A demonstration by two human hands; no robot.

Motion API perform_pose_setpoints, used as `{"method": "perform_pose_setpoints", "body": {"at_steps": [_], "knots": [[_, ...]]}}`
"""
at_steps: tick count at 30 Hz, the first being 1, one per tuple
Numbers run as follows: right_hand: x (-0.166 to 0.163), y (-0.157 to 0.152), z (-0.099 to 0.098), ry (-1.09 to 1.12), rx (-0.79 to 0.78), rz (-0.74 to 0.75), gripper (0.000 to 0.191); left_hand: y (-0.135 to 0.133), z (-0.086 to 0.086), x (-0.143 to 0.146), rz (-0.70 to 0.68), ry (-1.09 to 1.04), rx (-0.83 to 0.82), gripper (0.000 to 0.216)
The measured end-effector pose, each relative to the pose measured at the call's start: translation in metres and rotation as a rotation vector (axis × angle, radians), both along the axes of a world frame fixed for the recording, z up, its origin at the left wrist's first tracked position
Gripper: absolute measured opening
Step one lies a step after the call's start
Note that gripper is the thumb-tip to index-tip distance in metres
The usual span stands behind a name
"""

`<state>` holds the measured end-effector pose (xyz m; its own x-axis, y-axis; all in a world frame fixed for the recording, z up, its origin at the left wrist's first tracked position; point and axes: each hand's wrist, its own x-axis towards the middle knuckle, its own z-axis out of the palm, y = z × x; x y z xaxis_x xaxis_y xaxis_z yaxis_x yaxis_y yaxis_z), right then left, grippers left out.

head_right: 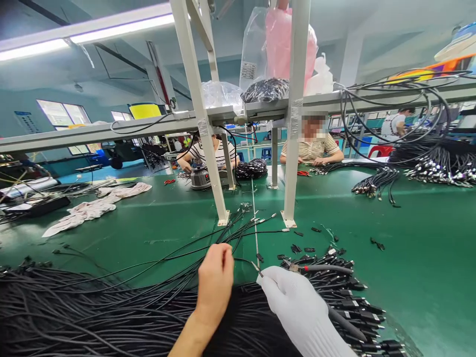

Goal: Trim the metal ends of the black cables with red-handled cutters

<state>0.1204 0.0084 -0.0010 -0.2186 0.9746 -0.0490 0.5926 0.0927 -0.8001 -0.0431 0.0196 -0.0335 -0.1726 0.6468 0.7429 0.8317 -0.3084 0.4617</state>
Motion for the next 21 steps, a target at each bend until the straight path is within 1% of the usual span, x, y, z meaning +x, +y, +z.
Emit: {"method": "perform_pose_setpoints", "body": {"at_steps": [2, 3, 5, 7, 9, 12, 14, 16, 19, 21], "knots": [[0.002, 0.002, -0.001, 0.179, -0.091, -0.001, 0.036, 0.000, 0.002, -0.007, -0.005, -0.224, -0.088, 0.020], [0.003, 0.004, -0.002, 0.272, -0.129, 0.008, 0.037, 0.000, 0.002, -0.009, -0.040, -0.287, -0.148, 0.021], [0.007, 0.007, -0.002, 0.419, -0.172, 0.035, 0.039, -0.002, 0.000, -0.007, -0.126, -0.328, -0.281, 0.025], [0.010, 0.008, -0.002, 0.513, -0.188, 0.055, 0.042, -0.002, -0.002, -0.002, -0.188, -0.291, -0.409, 0.029], [0.011, 0.008, -0.001, 0.579, -0.205, 0.057, 0.043, -0.002, -0.001, 0.001, -0.228, -0.226, -0.476, 0.031], [0.012, 0.005, 0.001, 0.652, -0.226, 0.046, 0.039, -0.003, 0.004, 0.003, -0.342, -0.134, -0.429, 0.025], [0.013, 0.005, 0.002, 0.697, -0.224, 0.052, 0.039, -0.005, 0.007, 0.003, -0.445, -0.065, -0.406, 0.031], [0.014, 0.007, 0.003, 0.745, -0.200, 0.097, 0.040, -0.008, 0.011, 0.004, -0.526, 0.011, -0.456, 0.036], [0.016, 0.013, 0.003, 0.806, -0.140, 0.135, 0.042, -0.011, 0.013, 0.005, -0.575, 0.075, -0.540, 0.042], [0.018, 0.016, 0.004, 0.826, -0.090, 0.082, 0.043, -0.012, 0.013, 0.005, -0.577, 0.096, -0.560, 0.045]]}}
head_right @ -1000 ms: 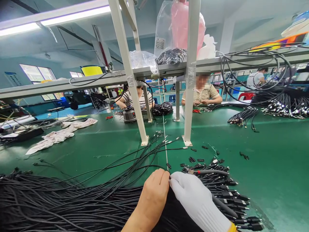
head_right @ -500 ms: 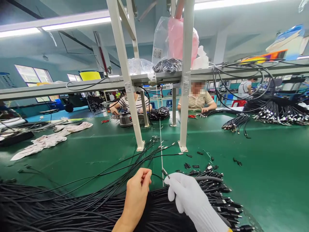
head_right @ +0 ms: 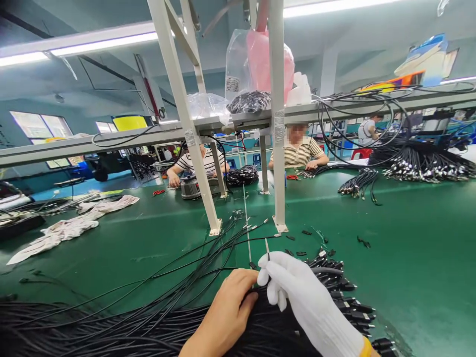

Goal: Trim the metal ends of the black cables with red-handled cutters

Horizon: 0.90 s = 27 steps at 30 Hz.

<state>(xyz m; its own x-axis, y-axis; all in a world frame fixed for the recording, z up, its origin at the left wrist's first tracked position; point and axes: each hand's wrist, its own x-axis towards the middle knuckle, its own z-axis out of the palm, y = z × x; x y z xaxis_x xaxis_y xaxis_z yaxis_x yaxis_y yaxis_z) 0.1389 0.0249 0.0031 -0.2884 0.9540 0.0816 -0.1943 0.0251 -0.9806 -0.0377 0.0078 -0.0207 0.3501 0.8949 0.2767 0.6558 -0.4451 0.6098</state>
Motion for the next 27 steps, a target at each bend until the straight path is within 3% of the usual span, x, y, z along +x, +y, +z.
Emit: {"method": "perform_pose_setpoints", "body": {"at_steps": [5, 9, 12, 15, 19, 22, 27], "knots": [[0.010, 0.004, 0.006, -0.096, 0.051, -0.255, 0.038, 0.004, -0.004, 0.000, 0.061, 0.109, -0.001, 0.046], [0.023, 0.008, 0.010, -0.230, 0.100, -0.516, 0.032, 0.010, -0.009, -0.001, 0.172, 0.199, 0.050, 0.039], [0.032, 0.011, 0.013, -0.334, 0.098, -0.630, 0.027, 0.015, -0.015, -0.004, 0.313, 0.261, 0.095, 0.035], [0.037, 0.012, 0.017, -0.319, 0.068, -0.619, 0.020, 0.021, -0.024, -0.008, 0.461, 0.304, 0.125, 0.036], [0.042, 0.018, 0.014, 0.034, -0.025, -0.450, 0.022, 0.025, -0.029, -0.009, 0.568, 0.326, 0.127, 0.039], [0.046, 0.025, 0.007, 0.205, -0.083, -0.388, 0.030, 0.023, -0.024, -0.007, 0.564, 0.328, 0.090, 0.041], [0.049, 0.030, 0.003, 0.240, -0.105, -0.405, 0.032, 0.022, -0.020, -0.008, 0.537, 0.326, 0.040, 0.043]]}}
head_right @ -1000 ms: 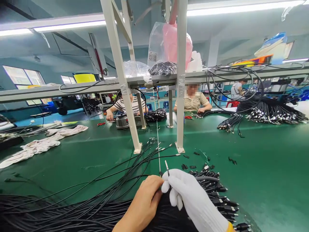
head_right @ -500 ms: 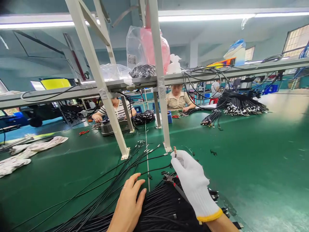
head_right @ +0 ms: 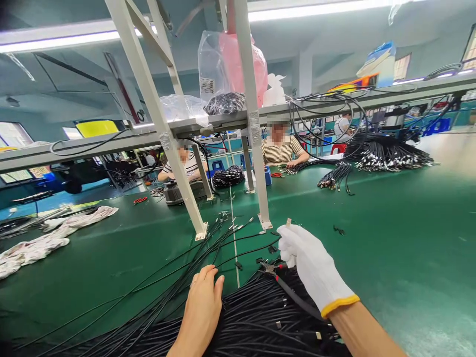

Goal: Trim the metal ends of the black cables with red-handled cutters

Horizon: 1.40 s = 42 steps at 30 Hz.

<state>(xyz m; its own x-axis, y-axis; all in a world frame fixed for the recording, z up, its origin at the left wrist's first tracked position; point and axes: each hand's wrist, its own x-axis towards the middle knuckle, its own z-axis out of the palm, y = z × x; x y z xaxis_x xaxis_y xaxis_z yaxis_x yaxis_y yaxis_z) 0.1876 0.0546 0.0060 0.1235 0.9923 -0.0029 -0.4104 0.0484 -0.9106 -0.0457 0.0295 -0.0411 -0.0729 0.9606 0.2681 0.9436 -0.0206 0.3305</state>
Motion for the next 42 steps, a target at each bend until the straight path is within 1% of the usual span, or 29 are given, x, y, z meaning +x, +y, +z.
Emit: {"method": "perform_pose_setpoints", "body": {"at_steps": [4, 7, 12, 16, 19, 23, 28, 32, 36, 38, 42], "knots": [[0.002, 0.000, 0.002, -0.038, 0.013, -0.082, 0.034, 0.006, -0.011, -0.004, -0.003, -0.022, 0.067, 0.045], [0.005, 0.003, 0.001, -0.008, -0.003, -0.079, 0.040, 0.008, -0.016, -0.005, -0.015, -0.037, 0.106, 0.047], [0.010, 0.009, -0.003, 0.003, -0.077, -0.077, 0.041, 0.007, -0.015, -0.004, -0.019, -0.019, 0.096, 0.048], [0.013, 0.011, -0.005, -0.040, -0.077, -0.099, 0.036, 0.009, -0.015, -0.007, -0.003, -0.017, 0.085, 0.046], [0.015, 0.012, -0.006, -0.037, -0.085, -0.116, 0.034, 0.009, -0.011, -0.007, -0.019, -0.017, 0.047, 0.047], [0.016, 0.013, -0.003, 0.000, -0.112, -0.109, 0.032, 0.007, -0.004, -0.006, -0.031, -0.001, 0.000, 0.048], [0.017, 0.013, 0.004, 0.038, -0.166, -0.092, 0.027, 0.009, -0.006, -0.008, -0.014, -0.005, -0.014, 0.050], [0.017, 0.013, 0.002, 0.113, -0.128, -0.060, 0.029, 0.011, -0.009, -0.011, -0.017, -0.023, -0.021, 0.049], [0.014, 0.016, -0.006, 0.192, -0.063, -0.028, 0.031, 0.009, -0.006, -0.009, -0.002, -0.040, 0.000, 0.047], [0.011, 0.017, -0.008, 0.201, -0.038, -0.028, 0.035, 0.007, -0.004, -0.007, -0.005, -0.045, 0.005, 0.046], [0.009, 0.012, -0.003, 0.136, -0.005, -0.066, 0.054, 0.005, 0.002, -0.004, -0.008, -0.025, -0.041, 0.044]]}}
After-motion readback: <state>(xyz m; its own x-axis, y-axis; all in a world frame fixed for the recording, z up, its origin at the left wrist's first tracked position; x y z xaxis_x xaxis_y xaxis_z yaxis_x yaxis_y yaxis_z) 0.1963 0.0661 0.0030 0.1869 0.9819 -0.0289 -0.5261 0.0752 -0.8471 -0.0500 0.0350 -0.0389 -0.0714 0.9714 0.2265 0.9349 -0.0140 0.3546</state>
